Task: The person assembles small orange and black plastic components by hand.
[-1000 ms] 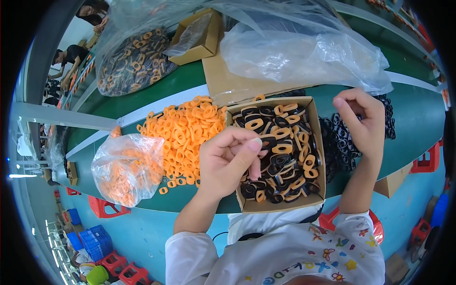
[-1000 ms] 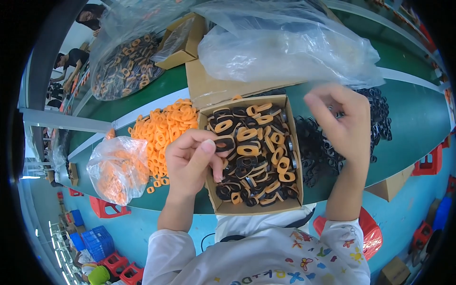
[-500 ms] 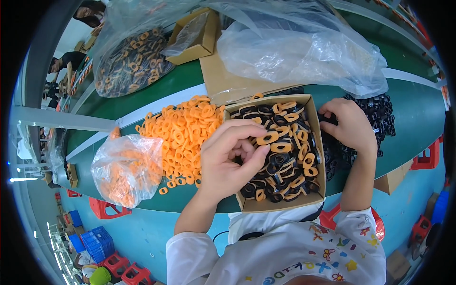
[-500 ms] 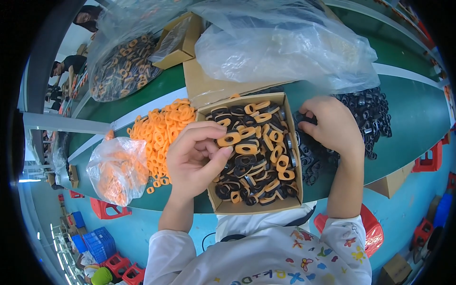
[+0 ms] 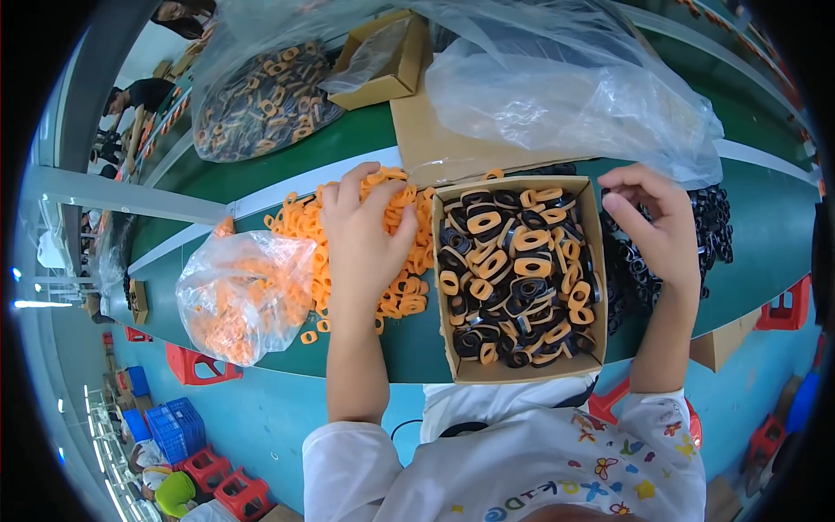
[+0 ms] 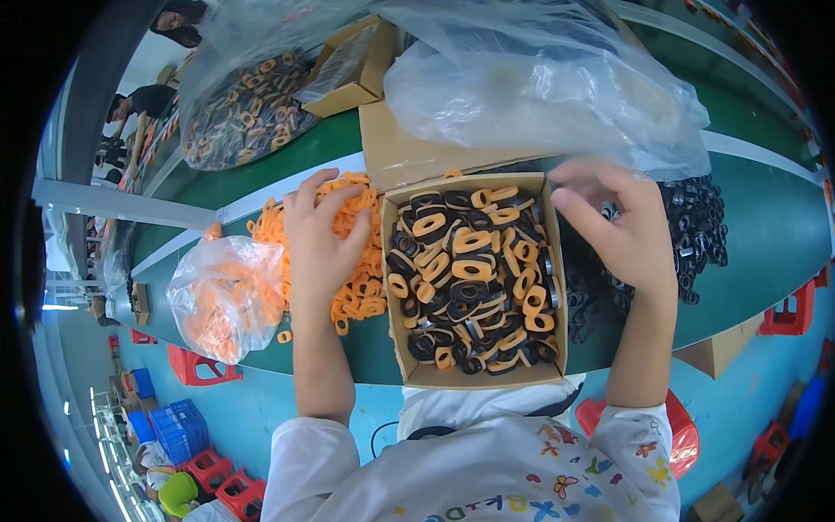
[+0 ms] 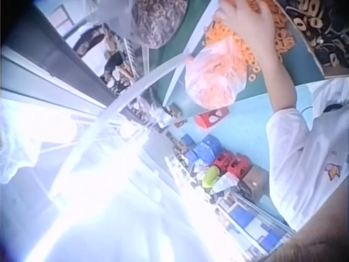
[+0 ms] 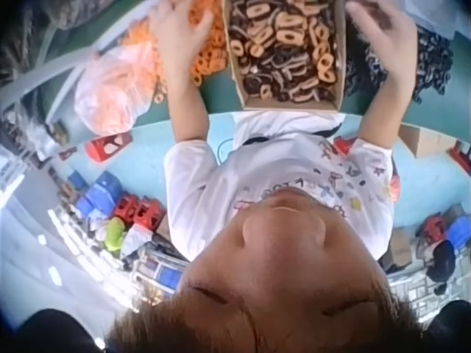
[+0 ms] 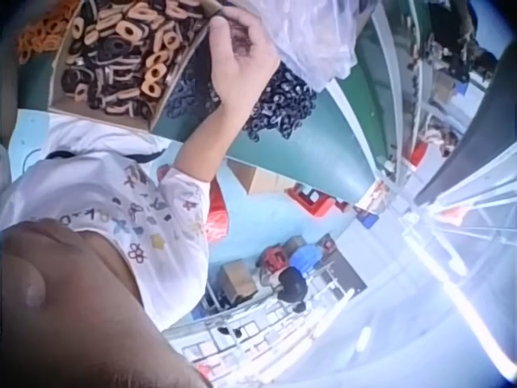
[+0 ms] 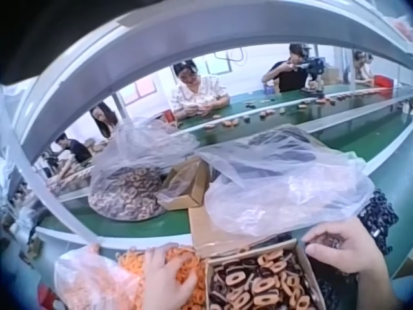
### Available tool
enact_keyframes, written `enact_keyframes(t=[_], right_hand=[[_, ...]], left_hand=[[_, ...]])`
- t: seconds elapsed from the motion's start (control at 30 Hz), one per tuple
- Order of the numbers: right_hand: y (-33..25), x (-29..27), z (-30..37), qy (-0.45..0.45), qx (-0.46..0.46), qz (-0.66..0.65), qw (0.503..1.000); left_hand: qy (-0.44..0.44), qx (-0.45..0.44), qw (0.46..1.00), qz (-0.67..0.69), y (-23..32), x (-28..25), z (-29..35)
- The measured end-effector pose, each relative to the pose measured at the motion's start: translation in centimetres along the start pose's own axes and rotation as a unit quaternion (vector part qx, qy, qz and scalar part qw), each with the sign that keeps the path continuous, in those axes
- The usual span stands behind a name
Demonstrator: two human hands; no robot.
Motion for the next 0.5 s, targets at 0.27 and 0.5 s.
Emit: enact_keyframes(t=[0.27,0.5], right_hand=[[-1.9,2.7,0.8,-0.018,-0.067,-0.360,0.930],[-2.1,5.1,1.0,-0.056,-0.001,-0.561,0.826]], left_hand=[[-0.073,-0.075,0.993,-0.056,-0.5,2.0,-0.4],[0.043,-0.073,0.994,0.066,0.0,-0.4,-0.1]])
Point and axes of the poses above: each hand's wrist, its own z-axis away from the middle knuckle, its own x-axis out of the palm, y = z × x, the point moved 5 cm from there along -z, towards the middle knuckle, and after that the axes turned 15 degrees about -z, right-handed, at the moved point
